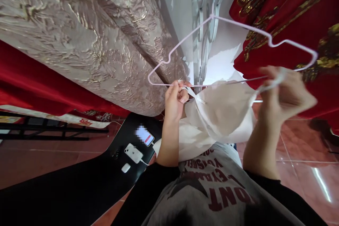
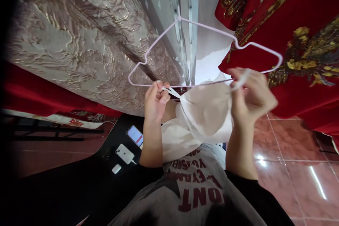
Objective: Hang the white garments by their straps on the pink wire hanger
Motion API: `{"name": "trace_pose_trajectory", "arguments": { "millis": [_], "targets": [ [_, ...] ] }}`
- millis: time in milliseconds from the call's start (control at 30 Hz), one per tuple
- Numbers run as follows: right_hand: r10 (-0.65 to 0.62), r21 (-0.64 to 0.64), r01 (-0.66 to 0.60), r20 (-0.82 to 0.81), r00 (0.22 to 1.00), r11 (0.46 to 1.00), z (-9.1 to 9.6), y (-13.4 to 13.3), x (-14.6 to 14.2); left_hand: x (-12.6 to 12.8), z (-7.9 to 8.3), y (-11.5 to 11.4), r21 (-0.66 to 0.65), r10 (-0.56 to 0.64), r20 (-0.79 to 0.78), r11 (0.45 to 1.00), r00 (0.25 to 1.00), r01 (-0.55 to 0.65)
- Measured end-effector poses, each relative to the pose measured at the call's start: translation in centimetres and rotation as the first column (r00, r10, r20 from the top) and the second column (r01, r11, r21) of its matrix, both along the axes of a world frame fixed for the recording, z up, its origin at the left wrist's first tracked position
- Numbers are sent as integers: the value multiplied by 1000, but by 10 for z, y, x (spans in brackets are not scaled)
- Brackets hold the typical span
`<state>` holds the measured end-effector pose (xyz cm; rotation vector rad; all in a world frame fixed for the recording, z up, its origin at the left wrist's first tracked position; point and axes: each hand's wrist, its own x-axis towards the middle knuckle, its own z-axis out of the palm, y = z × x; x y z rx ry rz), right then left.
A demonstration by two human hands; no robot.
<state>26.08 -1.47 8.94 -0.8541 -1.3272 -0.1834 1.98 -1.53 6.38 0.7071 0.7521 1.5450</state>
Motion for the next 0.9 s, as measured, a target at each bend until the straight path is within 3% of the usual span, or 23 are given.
{"name": "trace_pose_trajectory", "arguments": {
  "millis": [33,100,167,233,300,433,500,567,633,700,833,900],
  "targets": [
    [92,-174,-66,146,985,983,2,-1,-8,4,-3,-1,14,-1,-11,1000,1000,1],
    [273,-436,-107,338,901,894,4,3,-18,9,-10,-3,60,23,-49,998,999,-20],
    [334,-544,-72,401,853,836,0,13,-20,7,-20,-6,105,96,-104,991,990,-85],
    [302,-556,-38,392,869,831,-7,19,-21,-2,-32,-9,141,246,-204,965,948,-220],
    [261,-530,-35,358,896,847,-14,19,-21,-19,-44,-11,218,455,-337,889,824,-402],
    [286,-527,-69,343,895,847,-19,13,-25,-58,-53,-6,398,768,-423,634,481,-663],
    [306,-537,-89,330,893,839,-18,14,-26,-73,-47,1,436,819,-360,571,446,-696],
    [316,-542,-108,307,898,833,-16,15,-26,-82,-34,9,464,796,-304,604,524,-648],
    [325,-548,-123,290,900,828,-14,16,-27,-87,-16,17,493,691,-326,706,645,-508],
    [334,-556,-130,284,899,821,-14,14,-31,-87,5,22,511,569,-426,793,703,-333],
    [313,-542,-126,268,911,831,-15,8,-38,-85,49,28,499,438,-671,864,599,-72],
    [310,-540,-128,261,914,832,-17,6,-39,-86,62,32,471,417,-680,879,603,-77]
  ]
}}
